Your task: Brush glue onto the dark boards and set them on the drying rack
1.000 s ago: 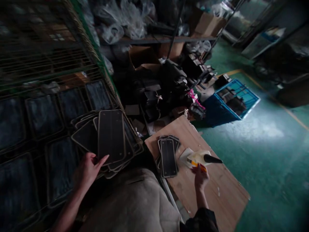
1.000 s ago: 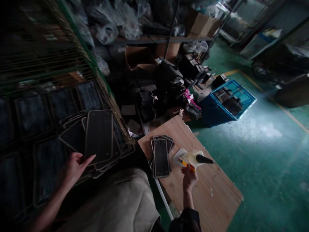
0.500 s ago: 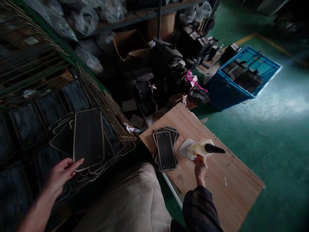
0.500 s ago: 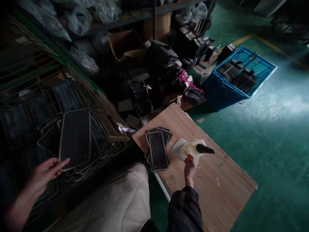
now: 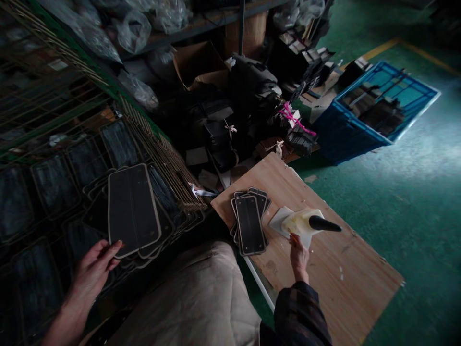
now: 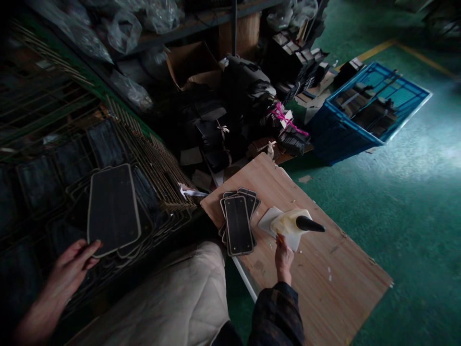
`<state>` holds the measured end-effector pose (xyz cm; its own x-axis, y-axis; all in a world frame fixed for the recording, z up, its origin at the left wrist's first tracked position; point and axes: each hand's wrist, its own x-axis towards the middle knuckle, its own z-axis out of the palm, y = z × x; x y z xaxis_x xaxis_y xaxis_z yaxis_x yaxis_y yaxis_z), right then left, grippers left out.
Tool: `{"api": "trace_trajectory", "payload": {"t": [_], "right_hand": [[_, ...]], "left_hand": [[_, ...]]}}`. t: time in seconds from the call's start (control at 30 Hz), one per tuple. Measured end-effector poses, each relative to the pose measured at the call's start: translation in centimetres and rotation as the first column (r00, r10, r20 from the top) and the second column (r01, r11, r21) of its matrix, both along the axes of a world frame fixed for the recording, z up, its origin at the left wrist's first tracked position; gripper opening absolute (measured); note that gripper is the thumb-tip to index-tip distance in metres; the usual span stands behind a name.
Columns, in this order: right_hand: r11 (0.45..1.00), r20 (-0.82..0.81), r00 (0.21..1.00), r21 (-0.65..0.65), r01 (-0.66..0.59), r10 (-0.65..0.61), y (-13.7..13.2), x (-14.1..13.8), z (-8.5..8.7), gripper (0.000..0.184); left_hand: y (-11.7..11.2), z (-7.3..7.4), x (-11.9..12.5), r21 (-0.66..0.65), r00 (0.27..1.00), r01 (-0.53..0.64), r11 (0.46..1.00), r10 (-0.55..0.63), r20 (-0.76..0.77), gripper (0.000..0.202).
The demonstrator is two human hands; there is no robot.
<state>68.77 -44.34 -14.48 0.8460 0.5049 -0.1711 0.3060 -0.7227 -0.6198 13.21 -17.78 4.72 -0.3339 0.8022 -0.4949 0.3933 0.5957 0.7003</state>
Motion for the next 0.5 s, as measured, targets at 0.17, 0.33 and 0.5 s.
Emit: {"api": "trace_trajectory", "payload": {"t": [0.17, 0.33, 0.5], "right_hand": [[1.000, -0.012, 1.000, 0.026, -0.015, 0.015, -1.3, -1.6, 1.4, 0.040], [0.982, -0.072, 0.990, 0.141, 0.128, -0.119, -1.2, -2.6, 2.4, 0.046], [0.862, -0.195, 0.909, 0.294, 0.413, -0.369, 1.4, -1.9, 1.1, 0.050]], "left_hand": [[0.3, -0.4, -0.9, -0.056, 0.985, -0.134, 0.989, 0.139, 0.098, 0.059], [0.5, -0.1, -0.8, -0.120, 0.980, -0.123, 0.985, 0.140, 0.144, 0.058], [0.5, 0.2, -0.4, -0.125, 0.993, -0.050, 0.991, 0.062, 0.096, 0.060]]}}
